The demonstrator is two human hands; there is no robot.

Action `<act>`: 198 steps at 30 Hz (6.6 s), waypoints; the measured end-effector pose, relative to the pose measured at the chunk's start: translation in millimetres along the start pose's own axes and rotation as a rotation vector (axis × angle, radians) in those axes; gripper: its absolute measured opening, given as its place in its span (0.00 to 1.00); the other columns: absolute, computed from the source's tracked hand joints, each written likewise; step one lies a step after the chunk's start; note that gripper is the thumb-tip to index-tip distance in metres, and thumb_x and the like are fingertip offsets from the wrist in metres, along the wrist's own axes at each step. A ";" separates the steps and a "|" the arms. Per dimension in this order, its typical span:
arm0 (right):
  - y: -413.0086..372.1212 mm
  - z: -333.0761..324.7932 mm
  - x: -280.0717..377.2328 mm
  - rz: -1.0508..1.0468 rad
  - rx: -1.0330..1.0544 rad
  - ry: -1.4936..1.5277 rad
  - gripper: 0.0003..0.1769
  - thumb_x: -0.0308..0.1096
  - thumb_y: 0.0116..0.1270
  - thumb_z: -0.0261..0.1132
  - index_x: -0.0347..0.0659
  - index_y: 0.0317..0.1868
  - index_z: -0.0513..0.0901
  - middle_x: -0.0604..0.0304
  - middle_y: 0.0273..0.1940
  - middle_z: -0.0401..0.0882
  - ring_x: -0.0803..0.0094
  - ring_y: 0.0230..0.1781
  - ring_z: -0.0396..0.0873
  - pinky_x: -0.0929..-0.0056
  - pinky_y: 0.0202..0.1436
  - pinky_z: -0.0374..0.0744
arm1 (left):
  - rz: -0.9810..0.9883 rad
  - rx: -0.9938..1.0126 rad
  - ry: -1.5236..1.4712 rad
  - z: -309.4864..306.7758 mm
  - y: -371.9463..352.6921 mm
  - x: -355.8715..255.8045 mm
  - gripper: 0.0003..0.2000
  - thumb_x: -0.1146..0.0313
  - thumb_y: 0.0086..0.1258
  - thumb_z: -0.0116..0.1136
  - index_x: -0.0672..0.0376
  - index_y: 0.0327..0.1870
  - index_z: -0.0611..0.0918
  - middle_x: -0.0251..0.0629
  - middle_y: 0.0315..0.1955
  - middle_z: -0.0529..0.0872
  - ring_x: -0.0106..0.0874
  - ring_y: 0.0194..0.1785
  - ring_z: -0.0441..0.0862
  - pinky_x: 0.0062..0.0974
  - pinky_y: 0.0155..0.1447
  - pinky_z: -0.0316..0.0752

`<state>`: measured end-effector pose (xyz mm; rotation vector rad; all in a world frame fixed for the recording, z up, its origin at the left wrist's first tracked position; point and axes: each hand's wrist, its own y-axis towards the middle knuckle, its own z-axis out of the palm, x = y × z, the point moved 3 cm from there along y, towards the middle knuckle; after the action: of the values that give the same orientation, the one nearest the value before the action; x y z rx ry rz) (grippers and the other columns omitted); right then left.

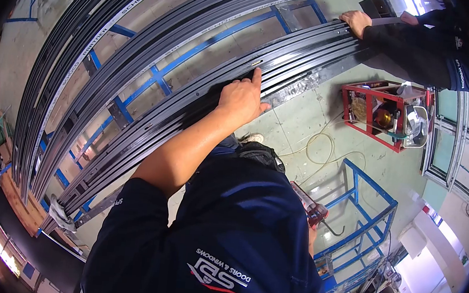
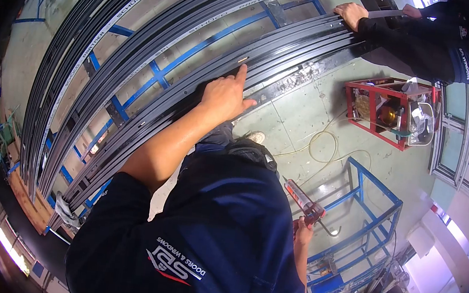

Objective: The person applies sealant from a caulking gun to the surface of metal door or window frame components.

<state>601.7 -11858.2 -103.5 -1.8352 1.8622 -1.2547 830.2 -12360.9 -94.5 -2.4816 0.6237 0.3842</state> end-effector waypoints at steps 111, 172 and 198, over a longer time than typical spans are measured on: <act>-349.9 245.4 -197.9 -0.022 -0.066 -0.230 0.15 0.38 0.66 0.65 0.39 0.24 0.80 0.61 0.19 0.79 0.78 0.14 0.71 0.76 0.17 0.66 | -0.510 -0.164 0.203 39.8 -671.6 578.2 0.58 0.39 0.36 0.77 0.55 0.74 0.64 0.43 0.66 0.71 0.36 0.72 0.68 0.54 0.80 0.37; -647.4 373.3 160.0 -0.828 0.813 -0.349 0.39 0.62 0.71 0.57 0.25 0.52 0.73 0.45 0.34 0.81 0.56 0.32 0.84 0.58 0.40 0.83 | 0.258 -1.221 -0.574 -32.2 -573.0 416.2 0.20 0.71 0.55 0.66 0.53 0.51 0.79 0.34 0.41 0.80 0.37 0.46 0.77 0.34 0.51 0.69; -658.4 411.9 176.3 -0.847 0.865 -0.463 0.29 0.55 0.75 0.55 0.31 0.53 0.73 0.46 0.37 0.82 0.57 0.35 0.85 0.59 0.43 0.84 | 0.182 -1.209 -0.687 -16.1 -563.4 444.7 0.26 0.76 0.48 0.70 0.52 0.51 0.77 0.33 0.41 0.77 0.37 0.48 0.76 0.37 0.54 0.67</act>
<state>1314.4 -12076.7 176.8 -2.0958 0.1610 -1.3460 1496.2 -12107.0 -8.0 -2.9671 0.3318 2.0683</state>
